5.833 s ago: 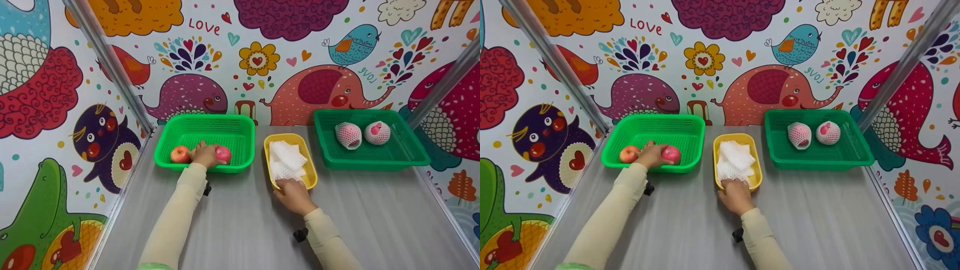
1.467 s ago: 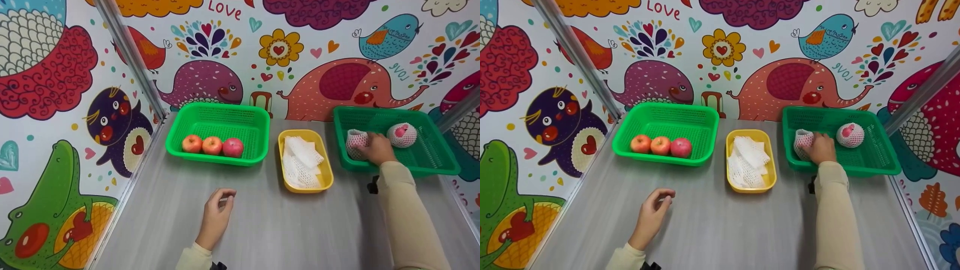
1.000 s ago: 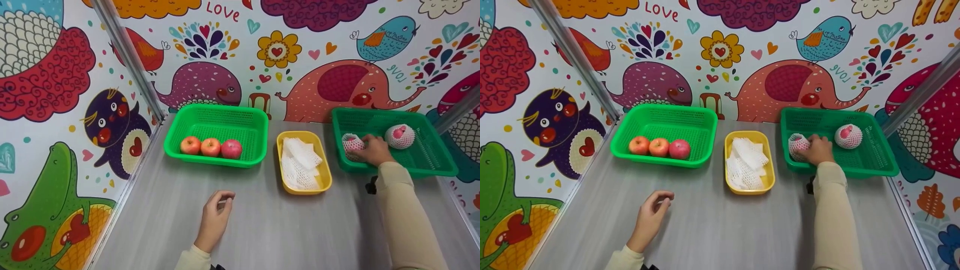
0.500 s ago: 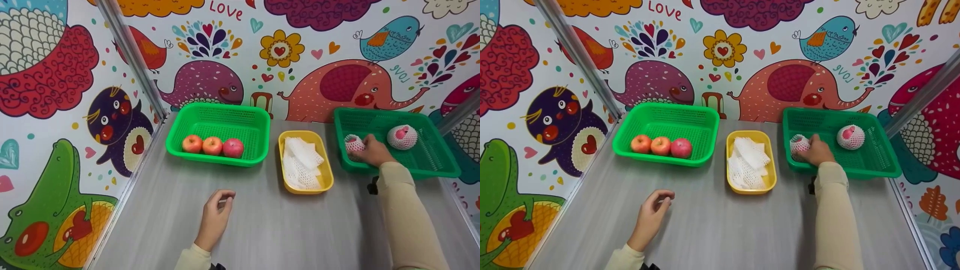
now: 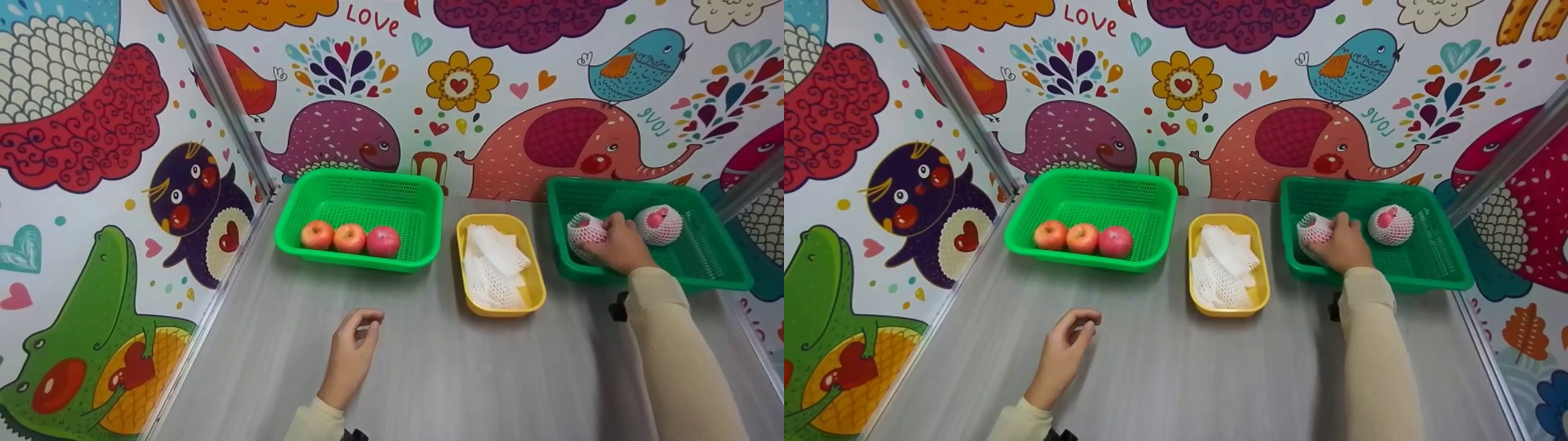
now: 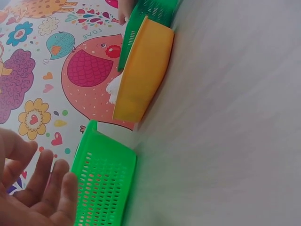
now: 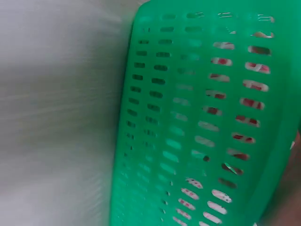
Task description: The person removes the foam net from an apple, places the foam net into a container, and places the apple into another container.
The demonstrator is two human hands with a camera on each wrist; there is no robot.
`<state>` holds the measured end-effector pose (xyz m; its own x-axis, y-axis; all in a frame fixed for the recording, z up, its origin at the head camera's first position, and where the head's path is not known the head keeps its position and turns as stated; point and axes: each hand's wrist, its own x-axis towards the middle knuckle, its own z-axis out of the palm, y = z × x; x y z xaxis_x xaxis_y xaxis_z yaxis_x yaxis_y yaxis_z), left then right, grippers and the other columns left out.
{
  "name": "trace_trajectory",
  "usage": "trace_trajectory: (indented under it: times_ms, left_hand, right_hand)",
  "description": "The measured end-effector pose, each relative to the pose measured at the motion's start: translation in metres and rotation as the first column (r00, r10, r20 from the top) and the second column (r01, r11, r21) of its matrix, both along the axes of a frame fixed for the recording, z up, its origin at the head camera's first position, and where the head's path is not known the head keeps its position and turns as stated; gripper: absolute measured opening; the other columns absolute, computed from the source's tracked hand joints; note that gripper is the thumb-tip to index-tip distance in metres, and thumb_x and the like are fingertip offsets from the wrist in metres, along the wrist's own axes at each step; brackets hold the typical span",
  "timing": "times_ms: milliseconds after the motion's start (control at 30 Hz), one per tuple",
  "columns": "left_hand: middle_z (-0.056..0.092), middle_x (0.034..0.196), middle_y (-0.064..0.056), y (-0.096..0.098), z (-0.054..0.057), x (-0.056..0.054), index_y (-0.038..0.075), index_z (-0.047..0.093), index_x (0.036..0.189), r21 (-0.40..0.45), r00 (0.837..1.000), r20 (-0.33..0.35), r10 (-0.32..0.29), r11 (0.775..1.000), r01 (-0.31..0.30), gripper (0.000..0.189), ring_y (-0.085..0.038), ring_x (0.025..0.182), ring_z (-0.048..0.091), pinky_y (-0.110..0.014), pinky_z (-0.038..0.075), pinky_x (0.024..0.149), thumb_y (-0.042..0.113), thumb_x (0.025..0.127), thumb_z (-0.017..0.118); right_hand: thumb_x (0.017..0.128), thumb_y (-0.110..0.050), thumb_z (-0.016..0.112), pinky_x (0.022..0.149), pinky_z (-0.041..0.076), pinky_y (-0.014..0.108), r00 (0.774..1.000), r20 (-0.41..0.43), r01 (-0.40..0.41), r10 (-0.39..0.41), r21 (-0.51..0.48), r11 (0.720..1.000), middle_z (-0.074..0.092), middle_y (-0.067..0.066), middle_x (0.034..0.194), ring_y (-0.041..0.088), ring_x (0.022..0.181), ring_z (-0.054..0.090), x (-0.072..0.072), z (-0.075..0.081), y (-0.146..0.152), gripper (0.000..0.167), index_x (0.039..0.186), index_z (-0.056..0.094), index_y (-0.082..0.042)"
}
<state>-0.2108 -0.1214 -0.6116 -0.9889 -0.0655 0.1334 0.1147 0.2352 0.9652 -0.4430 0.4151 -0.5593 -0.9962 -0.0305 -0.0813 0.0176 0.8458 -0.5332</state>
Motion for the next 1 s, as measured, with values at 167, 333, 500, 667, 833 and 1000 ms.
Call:
trace_trajectory:
  times_ms: [167, 333, 500, 667, 833, 1000]
  left_hand:
    - [0.069, 0.122, 0.002, 0.001, -0.001, 0.003, 0.017, 0.072, 0.124, -0.008, 1.000, 0.007, -0.006, 1.000, 0.006, 0.015, -0.017, 0.118, 0.064, -0.041, 0.055, 0.100, 0.021, 0.113, 0.063]
    - [0.069, 0.122, 0.003, 0.000, -0.001, 0.006, 0.018, 0.072, 0.124, -0.008, 1.000, 0.018, -0.016, 1.000, 0.016, 0.015, -0.017, 0.118, 0.064, -0.041, 0.055, 0.100, 0.023, 0.113, 0.063]
    - [0.069, 0.122, -0.001, -0.003, -0.002, 0.009, 0.016, 0.072, 0.123, -0.011, 0.999, 0.042, -0.018, 1.000, 0.019, 0.015, -0.017, 0.118, 0.064, -0.039, 0.055, 0.100, 0.023, 0.113, 0.063]
    - [0.069, 0.121, 0.002, -0.004, 0.001, 0.008, 0.019, 0.072, 0.122, -0.062, 0.998, 0.031, -0.062, 0.996, 0.064, 0.014, -0.016, 0.117, 0.064, -0.037, 0.056, 0.099, 0.021, 0.113, 0.062]
    - [0.069, 0.121, 0.001, -0.003, 0.017, 0.004, 0.022, 0.072, 0.122, -0.206, 0.973, -0.002, -0.229, 0.953, 0.224, 0.016, -0.013, 0.113, 0.066, -0.036, 0.058, 0.096, 0.015, 0.112, 0.062]
    - [0.068, 0.121, 0.004, 0.003, 0.044, -0.005, 0.021, 0.073, 0.125, -0.341, 0.919, -0.048, -0.390, 0.872, 0.352, 0.019, -0.010, 0.112, 0.065, -0.038, 0.059, 0.096, 0.012, 0.111, 0.064]
  right_hand:
    - [0.096, -0.051, 0.082, 0.099, 0.049, 0.076, 0.990, -0.138, -0.018, 0.020, 0.020, 1.000, 0.042, 0.035, 0.136, 0.053, 0.117, 0.046, 0.014, 0.018, -0.002, 0.084, 0.142, 0.038, 0.004]
    - [0.096, -0.046, 0.084, 0.097, 0.055, 0.067, 0.963, -0.267, -0.042, 0.040, 0.000, 0.999, 0.044, 0.031, 0.137, 0.049, 0.119, 0.046, 0.043, 0.040, -0.004, 0.079, 0.141, 0.041, 0.003]
    - [0.094, -0.035, 0.088, 0.085, 0.040, 0.015, 0.927, -0.371, -0.068, 0.051, -0.032, 0.997, 0.048, 0.028, 0.136, 0.046, 0.120, 0.046, 0.079, 0.057, -0.006, 0.073, 0.139, 0.044, 0.001]
    - [0.091, -0.029, 0.091, 0.094, 0.060, 0.050, 0.914, -0.402, -0.076, 0.059, -0.025, 0.997, 0.050, 0.030, 0.138, 0.048, 0.118, 0.050, 0.113, 0.069, -0.020, 0.075, 0.141, 0.044, 0.000]
    - [0.088, -0.030, 0.094, 0.088, 0.054, 0.076, 0.908, -0.407, -0.117, 0.096, -0.028, 0.993, 0.053, 0.027, 0.137, 0.046, 0.117, 0.051, 0.135, 0.075, -0.045, 0.081, 0.144, 0.043, -0.001]
    - [0.085, -0.029, 0.097, 0.081, 0.059, 0.071, 0.906, -0.387, -0.170, 0.170, 0.034, 0.985, 0.053, 0.027, 0.135, 0.045, 0.117, 0.051, 0.151, 0.075, -0.070, 0.092, 0.154, 0.043, -0.001]
